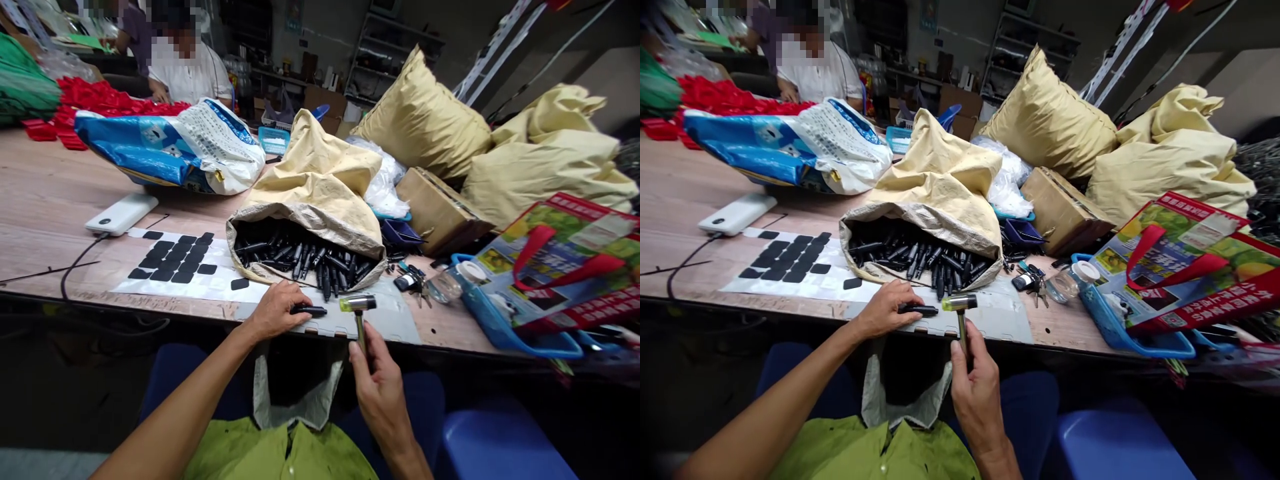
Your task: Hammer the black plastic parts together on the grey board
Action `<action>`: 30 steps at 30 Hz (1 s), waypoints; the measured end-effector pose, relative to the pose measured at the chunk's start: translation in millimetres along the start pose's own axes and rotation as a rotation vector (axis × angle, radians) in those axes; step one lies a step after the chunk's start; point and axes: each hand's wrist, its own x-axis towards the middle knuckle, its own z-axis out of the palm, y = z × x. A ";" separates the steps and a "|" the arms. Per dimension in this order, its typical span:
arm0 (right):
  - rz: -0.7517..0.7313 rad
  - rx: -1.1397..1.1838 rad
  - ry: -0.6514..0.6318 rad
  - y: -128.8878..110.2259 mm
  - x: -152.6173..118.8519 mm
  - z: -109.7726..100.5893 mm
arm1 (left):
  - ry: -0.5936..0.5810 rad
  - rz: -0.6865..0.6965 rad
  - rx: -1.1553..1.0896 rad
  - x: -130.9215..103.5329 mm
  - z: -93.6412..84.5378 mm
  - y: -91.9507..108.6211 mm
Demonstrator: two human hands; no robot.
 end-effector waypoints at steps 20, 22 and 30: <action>-0.222 -0.410 -0.027 -7.2 -1.2 22.8 | 0.011 -0.039 -0.033 0.5 1.3 -0.6; -0.213 -0.411 -0.030 -6.2 -2.2 22.0 | 0.012 -0.049 -0.027 0.2 1.0 -0.2; -0.043 -0.501 0.199 11.3 19.5 -16.0 | -0.026 -0.031 -0.061 -0.2 -1.9 -2.5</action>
